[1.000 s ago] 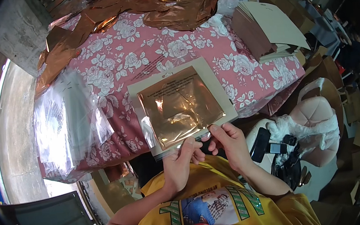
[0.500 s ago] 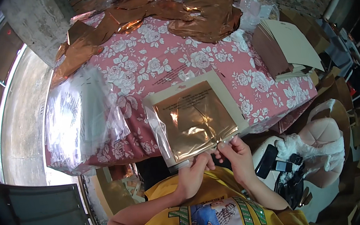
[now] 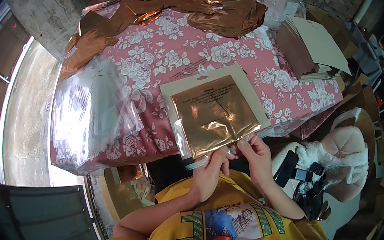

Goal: The person packages uninflated foil balloons by hand, placing each balloon onto a cardboard insert and then sliding both into a clear plastic sleeve.

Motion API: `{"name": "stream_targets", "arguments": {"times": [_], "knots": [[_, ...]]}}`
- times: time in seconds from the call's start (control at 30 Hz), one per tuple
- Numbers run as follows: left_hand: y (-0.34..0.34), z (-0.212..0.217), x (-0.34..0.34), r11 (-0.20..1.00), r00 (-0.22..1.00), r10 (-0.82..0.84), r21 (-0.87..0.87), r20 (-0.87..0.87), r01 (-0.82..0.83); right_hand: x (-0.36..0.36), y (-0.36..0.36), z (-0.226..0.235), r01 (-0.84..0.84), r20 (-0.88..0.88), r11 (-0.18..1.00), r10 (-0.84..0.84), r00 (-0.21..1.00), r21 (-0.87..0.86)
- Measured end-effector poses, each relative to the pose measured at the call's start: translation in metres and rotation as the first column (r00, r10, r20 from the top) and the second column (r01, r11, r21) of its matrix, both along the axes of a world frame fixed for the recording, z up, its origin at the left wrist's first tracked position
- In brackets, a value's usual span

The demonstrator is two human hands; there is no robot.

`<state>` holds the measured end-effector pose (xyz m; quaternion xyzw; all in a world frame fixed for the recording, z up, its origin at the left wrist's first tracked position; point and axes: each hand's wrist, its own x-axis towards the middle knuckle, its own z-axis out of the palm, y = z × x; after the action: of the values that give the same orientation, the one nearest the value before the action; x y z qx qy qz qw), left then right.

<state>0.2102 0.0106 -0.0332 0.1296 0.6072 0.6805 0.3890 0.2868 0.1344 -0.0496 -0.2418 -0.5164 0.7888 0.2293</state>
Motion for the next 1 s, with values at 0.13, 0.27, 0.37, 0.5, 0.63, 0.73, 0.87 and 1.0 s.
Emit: {"name": "stream_targets", "arguments": {"times": [0.13,0.27,0.37,0.5,0.63,0.73,0.87,1.0], "knots": [[-0.004,-0.002,-0.002,0.997,0.996,-0.069,0.041,0.049,0.067,0.001,-0.002,0.002,0.0,-0.004,0.996,0.0,1.0,-0.086],[-0.003,0.003,0.0,0.993,0.987,-0.076,0.095,0.142,0.063,0.002,-0.004,0.01,0.002,0.053,0.989,0.006,0.999,-0.147],[-0.002,0.007,0.0,0.995,0.982,-0.084,0.059,0.172,0.075,0.003,-0.002,0.005,-0.003,0.032,0.988,0.008,0.999,-0.154],[-0.004,0.001,-0.001,0.984,0.979,-0.169,0.08,0.117,0.161,0.0,-0.002,-0.001,0.005,-0.004,0.986,-0.006,1.0,-0.165],[-0.005,0.005,-0.003,0.978,0.974,-0.198,0.092,0.111,0.188,-0.002,-0.008,0.001,0.069,-0.016,0.991,-0.071,0.997,-0.118],[-0.003,0.018,-0.002,0.978,0.976,-0.199,0.087,0.088,0.192,0.001,-0.005,-0.004,0.067,-0.059,0.995,-0.071,0.996,-0.067],[-0.005,0.012,-0.002,0.97,0.976,-0.207,0.141,0.07,0.195,0.009,-0.003,0.001,-0.018,-0.039,0.993,0.014,0.999,-0.116],[-0.003,0.016,-0.005,0.972,0.974,-0.199,0.148,0.108,0.182,0.014,0.001,-0.01,-0.079,-0.092,0.993,0.071,0.993,-0.083]]}}
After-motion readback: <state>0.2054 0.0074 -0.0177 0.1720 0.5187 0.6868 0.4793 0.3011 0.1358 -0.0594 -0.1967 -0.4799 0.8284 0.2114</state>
